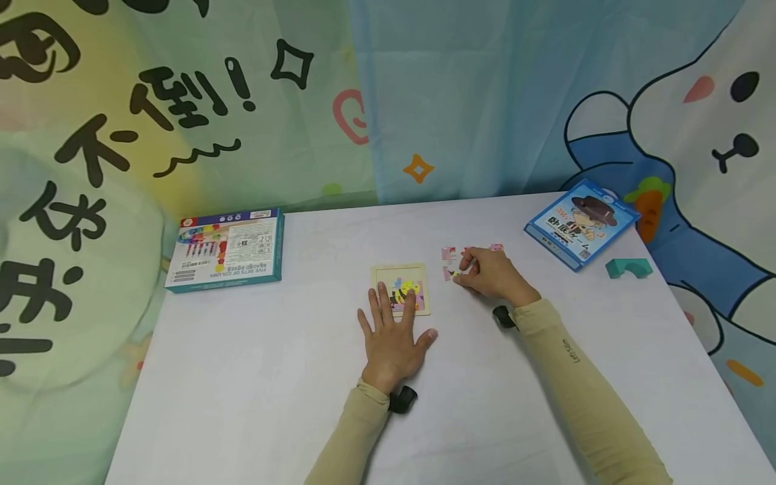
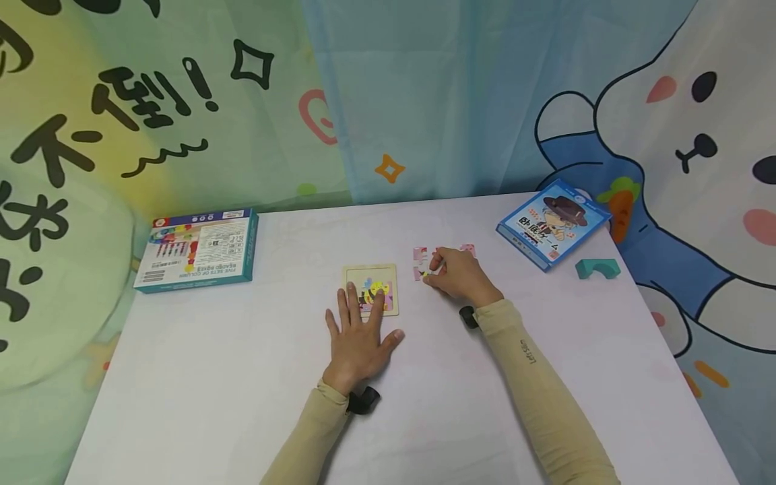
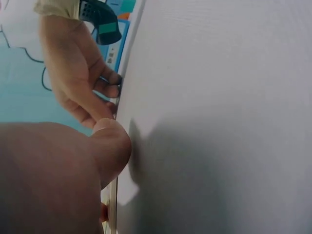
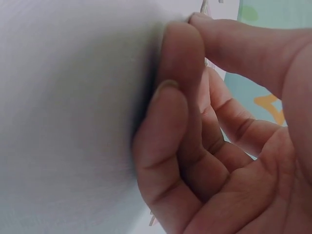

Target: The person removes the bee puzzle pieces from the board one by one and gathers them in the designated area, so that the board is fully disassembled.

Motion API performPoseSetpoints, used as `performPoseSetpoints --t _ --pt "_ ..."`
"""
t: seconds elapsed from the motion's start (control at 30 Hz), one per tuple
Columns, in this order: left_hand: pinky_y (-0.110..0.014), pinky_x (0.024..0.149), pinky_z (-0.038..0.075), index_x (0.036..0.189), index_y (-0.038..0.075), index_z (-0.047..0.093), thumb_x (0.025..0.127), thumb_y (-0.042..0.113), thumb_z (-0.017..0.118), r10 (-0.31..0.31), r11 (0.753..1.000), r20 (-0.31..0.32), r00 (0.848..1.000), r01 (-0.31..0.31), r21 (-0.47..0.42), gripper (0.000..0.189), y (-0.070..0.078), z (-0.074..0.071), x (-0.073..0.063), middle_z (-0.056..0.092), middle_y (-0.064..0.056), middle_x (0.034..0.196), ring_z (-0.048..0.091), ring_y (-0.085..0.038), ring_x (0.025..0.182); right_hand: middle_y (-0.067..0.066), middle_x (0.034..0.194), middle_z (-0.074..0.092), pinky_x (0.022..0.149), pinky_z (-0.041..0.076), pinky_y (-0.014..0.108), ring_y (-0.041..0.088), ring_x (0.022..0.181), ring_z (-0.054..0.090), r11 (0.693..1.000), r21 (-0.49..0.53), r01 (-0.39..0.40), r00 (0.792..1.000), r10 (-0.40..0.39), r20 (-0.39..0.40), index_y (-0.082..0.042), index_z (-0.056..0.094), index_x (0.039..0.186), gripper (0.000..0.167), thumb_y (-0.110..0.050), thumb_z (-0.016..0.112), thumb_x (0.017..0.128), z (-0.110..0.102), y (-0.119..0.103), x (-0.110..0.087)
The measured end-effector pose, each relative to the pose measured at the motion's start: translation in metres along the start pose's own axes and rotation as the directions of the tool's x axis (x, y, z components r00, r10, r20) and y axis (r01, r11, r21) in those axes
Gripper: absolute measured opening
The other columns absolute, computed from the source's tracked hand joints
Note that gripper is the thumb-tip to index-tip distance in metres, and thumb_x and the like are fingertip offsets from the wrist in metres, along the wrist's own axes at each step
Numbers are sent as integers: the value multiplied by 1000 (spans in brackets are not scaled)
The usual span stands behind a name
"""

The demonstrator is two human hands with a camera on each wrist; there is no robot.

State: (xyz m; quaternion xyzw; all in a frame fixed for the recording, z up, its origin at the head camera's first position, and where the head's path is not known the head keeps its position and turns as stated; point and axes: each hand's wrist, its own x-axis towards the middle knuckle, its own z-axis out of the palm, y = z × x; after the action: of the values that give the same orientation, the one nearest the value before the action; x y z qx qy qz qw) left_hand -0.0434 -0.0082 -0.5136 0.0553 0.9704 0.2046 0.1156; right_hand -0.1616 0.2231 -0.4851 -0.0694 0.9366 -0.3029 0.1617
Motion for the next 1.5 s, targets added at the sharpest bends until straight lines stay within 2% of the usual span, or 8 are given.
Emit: performPoseSetpoints --t 0.2,0.4,0.63,0.93,1.07,1.2,1.5 --pt "-73 126 -1 172 21 20 103 64 53 -7 1000 4 1000 7 8 87 1 2 1 -15 -29 174 -17 -47 162 7 81 63 65 44 32 20 70 55 1000 -3 -6 1000 6 3 -9 66 105 24 -25 80 95 2 0 1" --pt "-74 126 0 172 24 15 103 65 52 7 1000 0 1000 -7 13 88 1 0 1 -16 -30 174 -17 -48 162 7 80 63 65 44 32 20 70 55 1000 0 6 1000 -6 4 -8 66 106 25 -25 80 95 0 2 2" --pt "-76 124 4 171 25 25 103 63 54 19 1000 -12 1000 -19 10 83 3 -4 0 -7 -32 175 -9 -51 163 7 81 63 65 43 32 19 70 55 1000 1 5 1000 -5 10 -8 67 108 25 -25 80 95 -1 2 2" --pt "-76 124 5 170 26 27 102 63 55 17 999 -13 1000 -17 34 82 3 -5 -1 -5 -32 175 -7 -52 163 7 82 61 64 43 32 20 70 54 1000 1 27 999 -27 39 -8 65 110 29 -27 81 95 -4 -1 3" --pt "-76 125 4 171 28 25 103 63 54 15 999 -3 1000 -15 32 82 2 -4 0 -7 -31 175 -8 -51 163 6 76 59 63 42 32 18 66 52 996 6 88 996 -88 8 -6 66 109 30 -28 81 94 -1 -8 7" --pt "-75 125 4 171 30 23 102 64 54 9 999 4 1000 -9 33 82 1 -4 1 -8 -30 175 -9 -50 163 5 76 60 66 42 32 17 66 52 984 27 178 984 -178 -9 -6 70 109 25 -24 79 96 6 -23 12" --pt "-75 125 3 170 32 24 102 65 53 -3 1000 14 1000 2 29 81 3 -3 1 -12 -28 175 -12 -48 163 4 77 69 66 42 30 12 63 52 951 42 307 947 -309 82 -6 78 113 21 -23 73 100 25 -61 27"
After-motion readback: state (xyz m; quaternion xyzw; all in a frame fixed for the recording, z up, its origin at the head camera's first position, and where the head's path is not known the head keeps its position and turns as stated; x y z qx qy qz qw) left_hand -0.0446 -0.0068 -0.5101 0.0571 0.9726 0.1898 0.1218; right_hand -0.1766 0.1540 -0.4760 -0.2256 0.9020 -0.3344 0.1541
